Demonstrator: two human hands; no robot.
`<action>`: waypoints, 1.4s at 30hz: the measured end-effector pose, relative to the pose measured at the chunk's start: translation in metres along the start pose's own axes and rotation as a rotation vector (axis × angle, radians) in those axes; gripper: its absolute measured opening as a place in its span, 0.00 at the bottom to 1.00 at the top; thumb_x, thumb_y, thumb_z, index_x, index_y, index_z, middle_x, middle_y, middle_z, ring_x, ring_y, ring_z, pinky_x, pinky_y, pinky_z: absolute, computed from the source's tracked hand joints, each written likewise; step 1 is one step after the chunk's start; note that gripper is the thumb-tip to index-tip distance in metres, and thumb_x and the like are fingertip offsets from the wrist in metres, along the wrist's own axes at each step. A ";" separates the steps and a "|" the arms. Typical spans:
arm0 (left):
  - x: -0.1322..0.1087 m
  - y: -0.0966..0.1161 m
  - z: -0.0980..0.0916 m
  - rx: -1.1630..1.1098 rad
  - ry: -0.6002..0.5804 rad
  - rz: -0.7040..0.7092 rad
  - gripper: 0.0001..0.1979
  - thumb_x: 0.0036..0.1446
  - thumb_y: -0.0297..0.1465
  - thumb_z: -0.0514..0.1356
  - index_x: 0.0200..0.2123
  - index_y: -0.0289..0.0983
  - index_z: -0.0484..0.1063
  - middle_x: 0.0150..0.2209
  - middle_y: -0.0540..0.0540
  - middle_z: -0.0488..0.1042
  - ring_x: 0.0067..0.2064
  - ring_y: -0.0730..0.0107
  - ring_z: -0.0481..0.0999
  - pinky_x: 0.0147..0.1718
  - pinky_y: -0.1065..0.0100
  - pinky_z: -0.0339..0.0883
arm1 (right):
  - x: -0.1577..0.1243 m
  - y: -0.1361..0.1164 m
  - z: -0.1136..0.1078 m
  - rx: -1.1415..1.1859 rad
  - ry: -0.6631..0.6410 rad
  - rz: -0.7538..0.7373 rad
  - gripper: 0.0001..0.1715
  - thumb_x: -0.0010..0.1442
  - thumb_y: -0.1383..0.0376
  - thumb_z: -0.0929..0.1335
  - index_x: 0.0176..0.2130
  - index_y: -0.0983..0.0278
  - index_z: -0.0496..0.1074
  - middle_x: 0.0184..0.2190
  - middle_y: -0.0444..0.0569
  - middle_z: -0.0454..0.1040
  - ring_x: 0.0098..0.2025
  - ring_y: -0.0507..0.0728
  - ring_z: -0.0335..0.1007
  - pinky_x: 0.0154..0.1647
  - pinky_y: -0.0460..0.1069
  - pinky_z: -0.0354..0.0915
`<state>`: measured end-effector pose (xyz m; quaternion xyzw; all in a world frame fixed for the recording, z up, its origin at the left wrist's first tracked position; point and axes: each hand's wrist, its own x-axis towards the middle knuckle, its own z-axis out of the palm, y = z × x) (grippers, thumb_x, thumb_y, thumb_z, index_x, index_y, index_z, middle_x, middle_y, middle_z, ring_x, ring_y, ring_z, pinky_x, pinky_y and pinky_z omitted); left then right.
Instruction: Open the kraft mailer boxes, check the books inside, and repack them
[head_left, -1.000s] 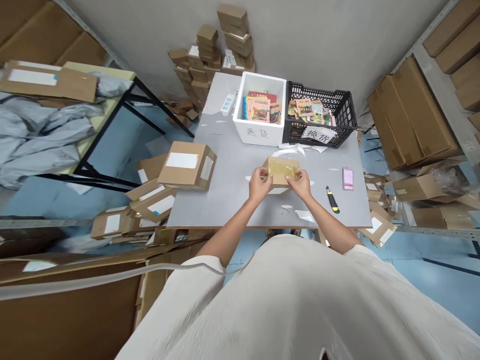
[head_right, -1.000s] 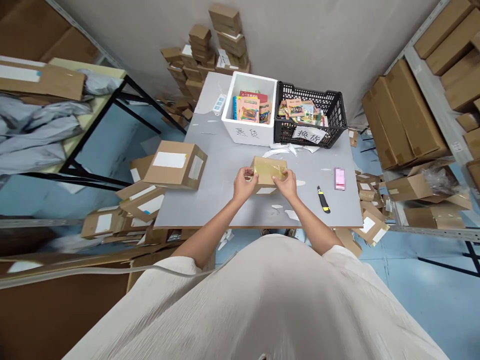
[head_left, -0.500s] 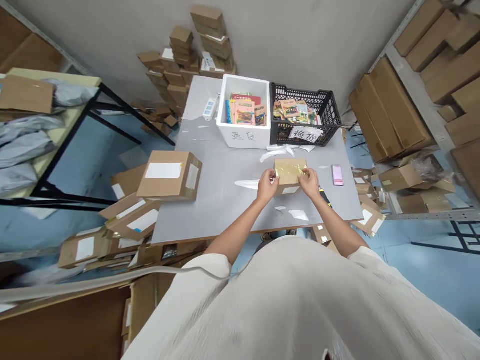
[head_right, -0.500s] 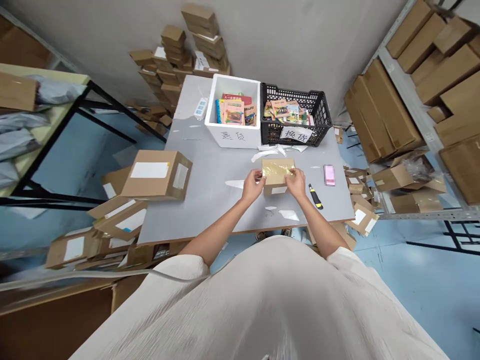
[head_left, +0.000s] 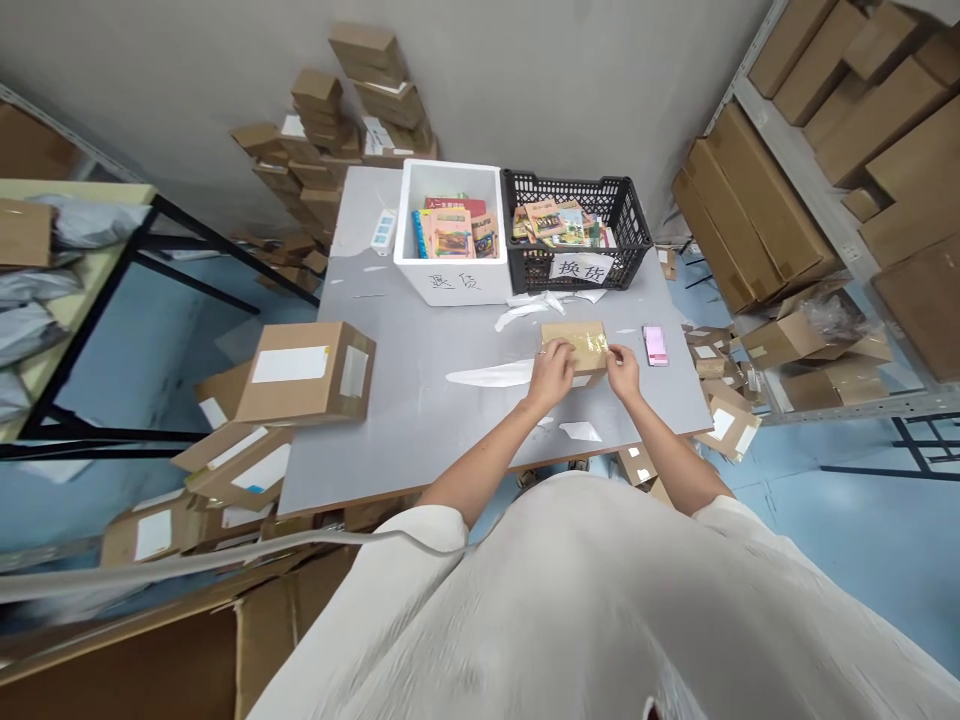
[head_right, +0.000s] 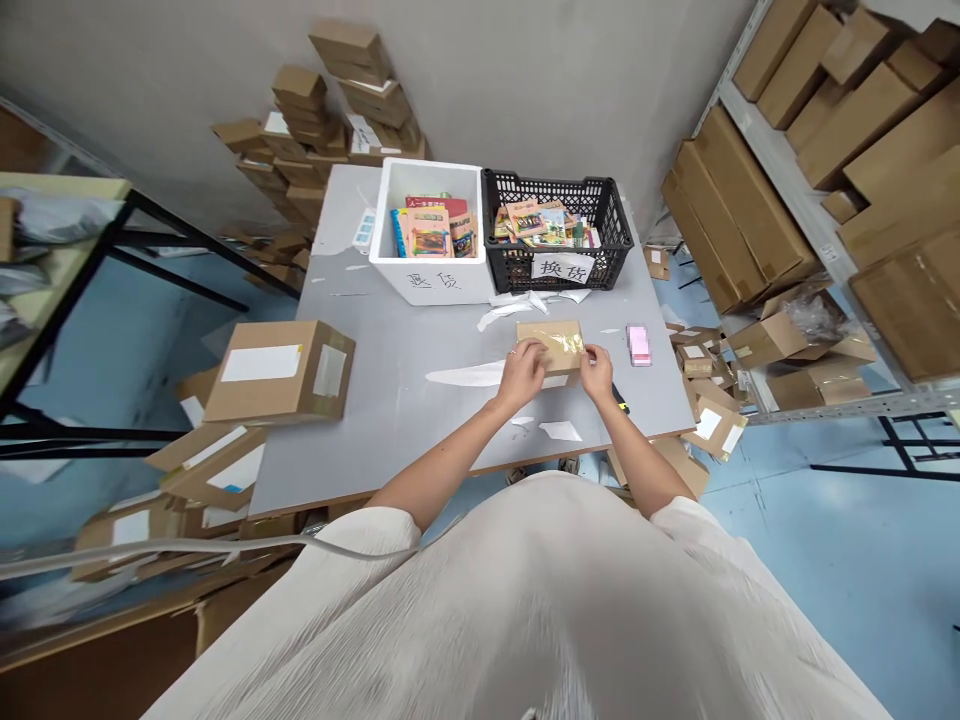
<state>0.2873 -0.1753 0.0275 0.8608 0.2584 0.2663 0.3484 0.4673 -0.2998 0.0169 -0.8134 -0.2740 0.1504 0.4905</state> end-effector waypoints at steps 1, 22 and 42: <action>0.002 0.007 0.003 -0.004 -0.033 0.038 0.23 0.64 0.22 0.57 0.60 0.42 0.77 0.64 0.36 0.76 0.69 0.45 0.74 0.68 0.45 0.69 | 0.002 0.001 0.000 0.001 0.000 0.005 0.24 0.66 0.53 0.65 0.53 0.61 0.81 0.57 0.60 0.83 0.58 0.66 0.78 0.67 0.64 0.72; -0.028 -0.045 -0.060 0.140 0.184 -0.292 0.25 0.67 0.32 0.61 0.66 0.40 0.72 0.66 0.32 0.75 0.68 0.35 0.73 0.69 0.42 0.66 | -0.009 0.009 0.069 -0.034 -0.258 0.005 0.19 0.63 0.49 0.71 0.43 0.58 0.82 0.54 0.56 0.82 0.63 0.66 0.74 0.74 0.68 0.66; -0.080 -0.095 -0.038 -0.169 0.138 -0.494 0.35 0.65 0.29 0.60 0.74 0.41 0.64 0.65 0.31 0.69 0.70 0.40 0.73 0.71 0.40 0.68 | -0.031 -0.004 0.052 -0.041 -0.162 0.052 0.29 0.56 0.48 0.73 0.53 0.60 0.78 0.59 0.58 0.82 0.58 0.68 0.78 0.68 0.67 0.71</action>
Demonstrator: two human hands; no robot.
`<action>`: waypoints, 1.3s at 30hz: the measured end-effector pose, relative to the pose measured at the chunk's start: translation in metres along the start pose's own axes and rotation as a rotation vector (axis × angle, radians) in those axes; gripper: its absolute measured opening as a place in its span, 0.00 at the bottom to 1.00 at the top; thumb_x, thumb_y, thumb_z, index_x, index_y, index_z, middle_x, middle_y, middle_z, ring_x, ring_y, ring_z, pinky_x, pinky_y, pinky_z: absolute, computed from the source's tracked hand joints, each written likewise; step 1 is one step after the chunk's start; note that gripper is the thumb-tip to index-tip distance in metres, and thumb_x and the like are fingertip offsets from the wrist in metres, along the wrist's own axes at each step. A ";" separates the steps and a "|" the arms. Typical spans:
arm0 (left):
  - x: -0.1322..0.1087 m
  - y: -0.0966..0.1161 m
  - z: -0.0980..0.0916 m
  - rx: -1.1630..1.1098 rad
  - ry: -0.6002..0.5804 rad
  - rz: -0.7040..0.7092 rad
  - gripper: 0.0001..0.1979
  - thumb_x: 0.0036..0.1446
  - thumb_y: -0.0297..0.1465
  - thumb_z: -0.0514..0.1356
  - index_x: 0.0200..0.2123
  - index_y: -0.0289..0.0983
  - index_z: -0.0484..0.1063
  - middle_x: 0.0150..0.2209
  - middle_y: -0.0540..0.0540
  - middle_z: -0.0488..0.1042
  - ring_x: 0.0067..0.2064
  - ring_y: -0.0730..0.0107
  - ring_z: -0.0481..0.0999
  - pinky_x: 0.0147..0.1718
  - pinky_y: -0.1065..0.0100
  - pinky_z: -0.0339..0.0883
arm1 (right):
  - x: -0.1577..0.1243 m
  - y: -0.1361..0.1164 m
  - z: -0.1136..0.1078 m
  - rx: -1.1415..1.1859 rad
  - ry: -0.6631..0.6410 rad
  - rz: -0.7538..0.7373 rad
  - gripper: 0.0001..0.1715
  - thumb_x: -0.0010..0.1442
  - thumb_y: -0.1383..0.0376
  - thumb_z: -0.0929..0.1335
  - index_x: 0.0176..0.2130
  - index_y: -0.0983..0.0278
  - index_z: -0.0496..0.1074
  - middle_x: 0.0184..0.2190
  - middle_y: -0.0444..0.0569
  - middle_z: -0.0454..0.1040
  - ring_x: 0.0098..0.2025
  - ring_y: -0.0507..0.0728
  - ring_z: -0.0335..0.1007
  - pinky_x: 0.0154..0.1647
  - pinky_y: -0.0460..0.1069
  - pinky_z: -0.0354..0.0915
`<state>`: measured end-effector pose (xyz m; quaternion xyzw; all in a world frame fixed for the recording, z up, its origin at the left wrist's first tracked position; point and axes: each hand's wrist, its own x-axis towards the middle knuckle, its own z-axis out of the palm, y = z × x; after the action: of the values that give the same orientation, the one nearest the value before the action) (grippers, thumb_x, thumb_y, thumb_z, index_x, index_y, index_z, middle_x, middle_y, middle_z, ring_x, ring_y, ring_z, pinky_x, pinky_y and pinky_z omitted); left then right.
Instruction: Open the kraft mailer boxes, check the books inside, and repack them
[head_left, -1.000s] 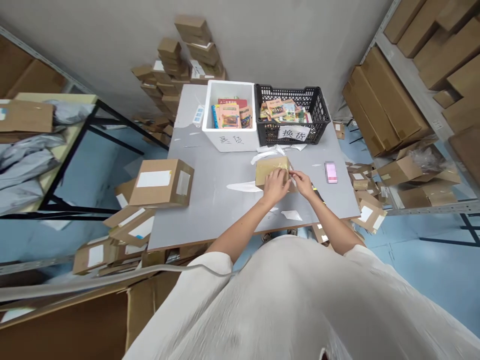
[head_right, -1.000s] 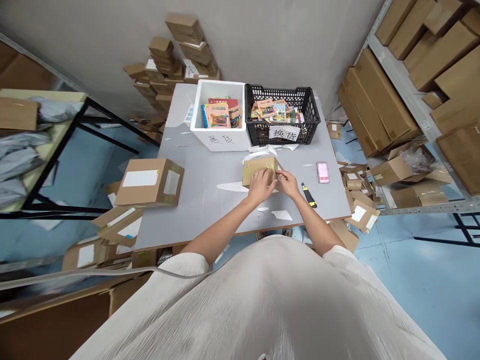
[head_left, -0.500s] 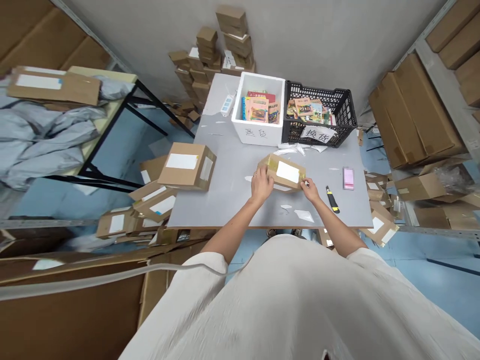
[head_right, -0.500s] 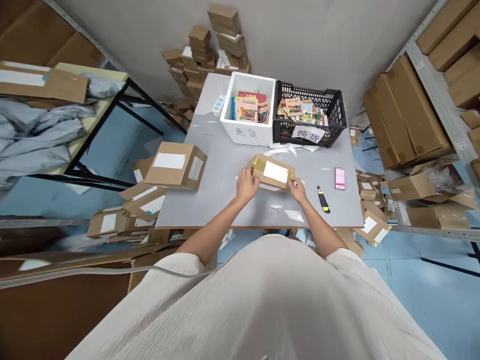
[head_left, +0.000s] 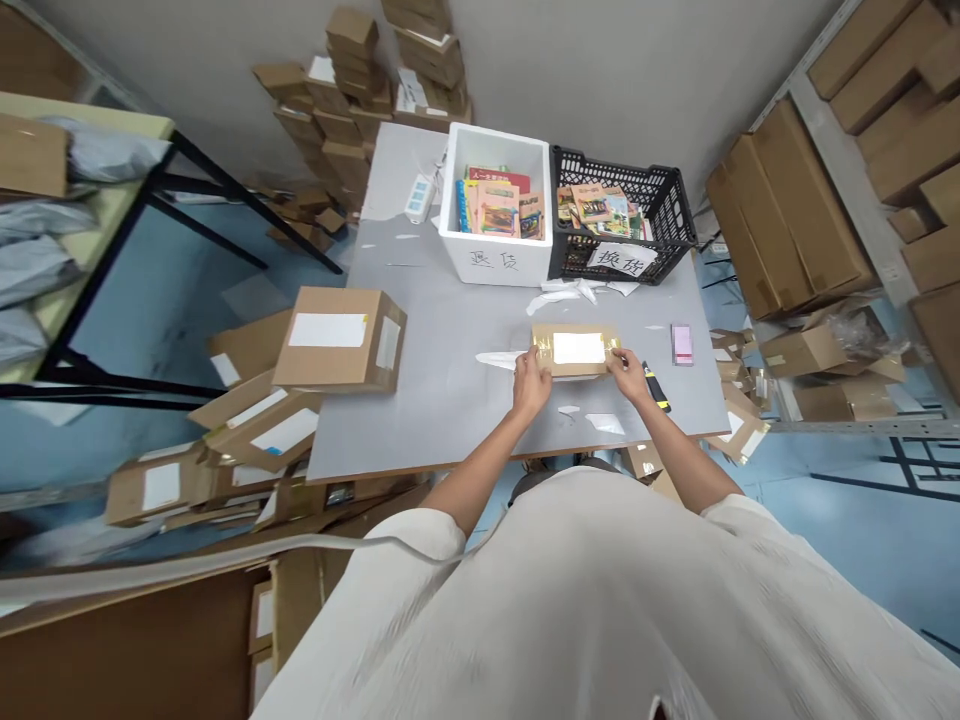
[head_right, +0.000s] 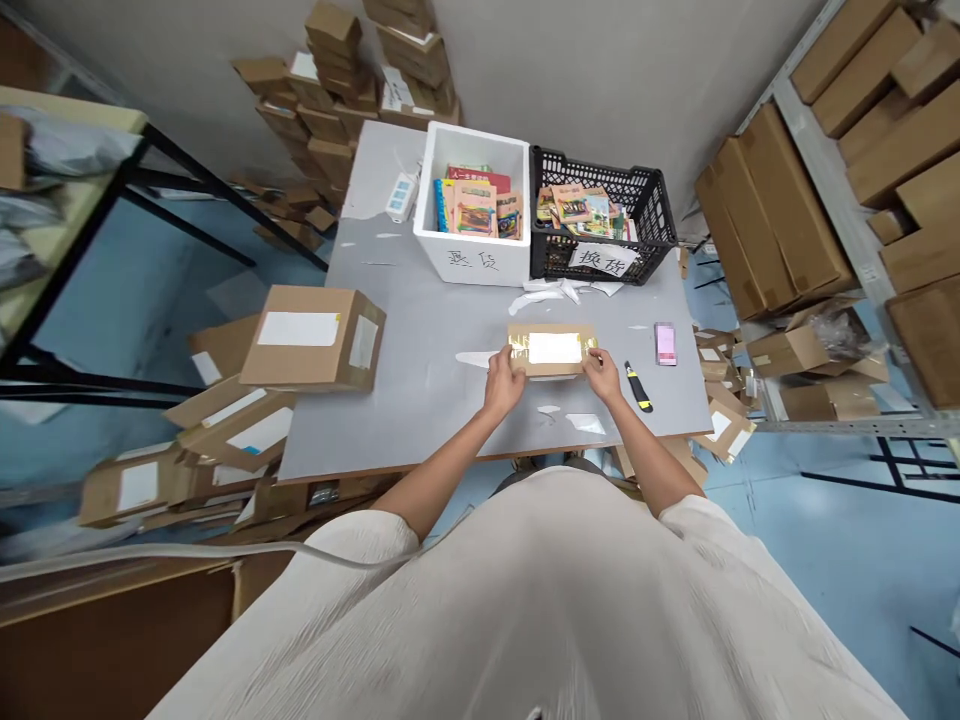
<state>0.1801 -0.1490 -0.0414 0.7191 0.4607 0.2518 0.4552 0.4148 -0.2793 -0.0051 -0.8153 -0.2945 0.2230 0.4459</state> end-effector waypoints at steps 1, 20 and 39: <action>0.000 0.003 0.006 -0.010 -0.014 0.005 0.35 0.64 0.29 0.61 0.74 0.41 0.64 0.65 0.32 0.69 0.69 0.41 0.73 0.70 0.40 0.69 | 0.000 0.003 -0.007 -0.010 0.012 0.007 0.29 0.56 0.48 0.73 0.52 0.60 0.78 0.59 0.57 0.83 0.58 0.67 0.78 0.68 0.67 0.71; -0.024 0.039 0.051 0.312 -0.095 0.223 0.20 0.69 0.29 0.59 0.62 0.43 0.75 0.72 0.31 0.68 0.75 0.33 0.65 0.73 0.32 0.59 | 0.024 0.105 -0.089 -0.120 0.048 0.178 0.14 0.54 0.56 0.72 0.40 0.59 0.76 0.47 0.54 0.82 0.49 0.66 0.79 0.64 0.67 0.73; -0.023 0.049 0.064 0.735 -0.105 0.175 0.28 0.73 0.34 0.56 0.73 0.34 0.70 0.71 0.29 0.73 0.73 0.40 0.70 0.74 0.41 0.64 | 0.033 0.161 -0.102 -0.828 -0.317 0.217 0.28 0.71 0.53 0.73 0.64 0.61 0.71 0.66 0.61 0.73 0.68 0.68 0.69 0.63 0.57 0.67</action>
<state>0.2410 -0.2047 -0.0259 0.8828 0.4333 0.0707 0.1669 0.5481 -0.3867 -0.0953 -0.9069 -0.3362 0.2539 0.0058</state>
